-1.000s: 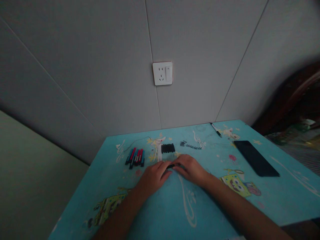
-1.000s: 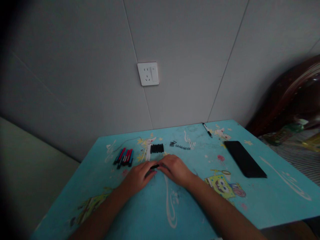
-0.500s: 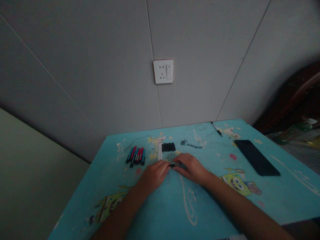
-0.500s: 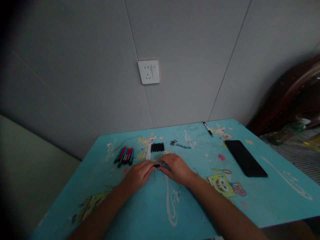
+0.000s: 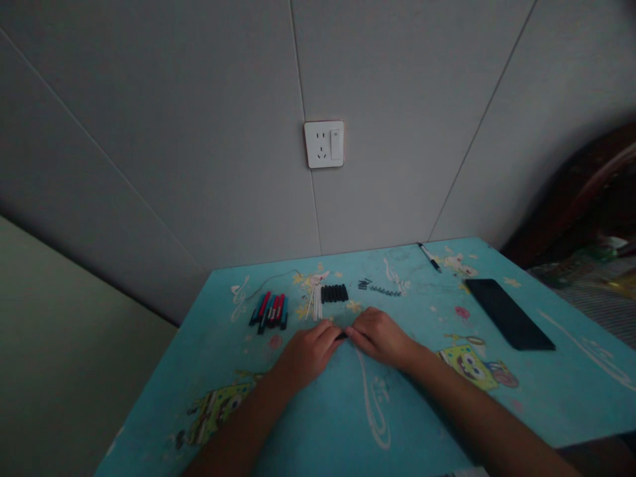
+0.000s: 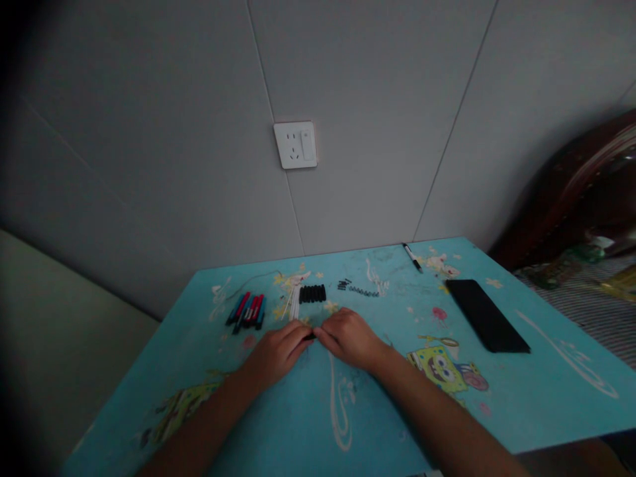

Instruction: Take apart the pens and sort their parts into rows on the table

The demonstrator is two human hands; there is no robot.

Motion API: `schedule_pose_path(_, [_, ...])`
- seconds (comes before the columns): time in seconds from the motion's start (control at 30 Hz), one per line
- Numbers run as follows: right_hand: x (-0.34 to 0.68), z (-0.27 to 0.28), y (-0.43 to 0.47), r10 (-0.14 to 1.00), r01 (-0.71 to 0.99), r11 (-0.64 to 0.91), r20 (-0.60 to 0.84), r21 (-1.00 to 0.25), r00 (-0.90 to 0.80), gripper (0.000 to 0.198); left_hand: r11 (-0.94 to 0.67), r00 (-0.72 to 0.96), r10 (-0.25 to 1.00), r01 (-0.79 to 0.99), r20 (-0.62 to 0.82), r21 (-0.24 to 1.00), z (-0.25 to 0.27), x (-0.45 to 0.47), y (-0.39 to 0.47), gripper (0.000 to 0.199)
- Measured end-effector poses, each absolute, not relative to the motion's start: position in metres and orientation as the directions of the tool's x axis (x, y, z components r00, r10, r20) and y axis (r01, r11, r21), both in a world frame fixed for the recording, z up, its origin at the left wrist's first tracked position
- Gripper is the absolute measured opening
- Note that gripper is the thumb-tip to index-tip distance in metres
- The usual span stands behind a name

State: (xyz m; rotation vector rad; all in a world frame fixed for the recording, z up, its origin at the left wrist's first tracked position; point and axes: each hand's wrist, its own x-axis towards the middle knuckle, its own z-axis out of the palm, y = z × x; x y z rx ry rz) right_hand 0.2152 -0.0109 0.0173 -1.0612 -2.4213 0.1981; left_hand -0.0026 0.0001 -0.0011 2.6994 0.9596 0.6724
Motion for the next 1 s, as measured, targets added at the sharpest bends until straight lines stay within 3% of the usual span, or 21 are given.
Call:
schedule_pose_path(0.13, [0.228, 0.023, -0.003, 0.798, 0.735, 0.592, 0.37, -0.33, -0.476, 0.035, -0.757, 0.676, 0.653, 0.564, 0.343, 0.33, -0.002, -0.005, 0.002, 0.027])
schedule_pose_path(0.3, [0.28, 0.023, 0.014, 0.913, 0.956, 0.166, 0.405, -0.243, -0.056, 0.024, -0.734, 0.627, 0.679, 0.592, 0.382, 0.333, -0.005, -0.009, 0.006, 0.029])
schedule_pose_path(0.4, [0.31, 0.015, 0.019, 0.94, 0.992, -0.006, 0.337, -0.122, 0.048, 0.025, -0.718, 0.601, 0.695, 0.604, 0.396, 0.346, -0.004, -0.009, 0.006, 0.029])
schedule_pose_path(0.6, [0.323, 0.002, 0.022, 0.975, 0.993, -0.082, 0.2, -0.089, 0.099, 0.026, -0.7, 0.55, 0.711, 0.612, 0.438, 0.368, -0.003, -0.009, 0.008, 0.032])
schedule_pose_path(0.77, [0.319, 0.002, 0.021, 0.974, 0.989, -0.104, 0.192, -0.106, 0.123, 0.027, -0.7, 0.536, 0.711, 0.601, 0.456, 0.386, -0.004, -0.011, 0.011, 0.025])
schedule_pose_path(0.87, [0.317, 0.008, 0.022, 0.961, 0.976, -0.12, 0.226, -0.185, 0.161, 0.026, -0.689, 0.541, 0.72, 0.63, 0.436, 0.357, -0.001, -0.01, 0.009, 0.025])
schedule_pose_path(1.0, [0.29, 0.02, 0.018, 0.945, 0.832, 0.12, 0.318, -0.541, 0.071, 0.026, -0.674, 0.533, 0.731, 0.66, 0.426, 0.331, 0.001, -0.008, 0.007, 0.026])
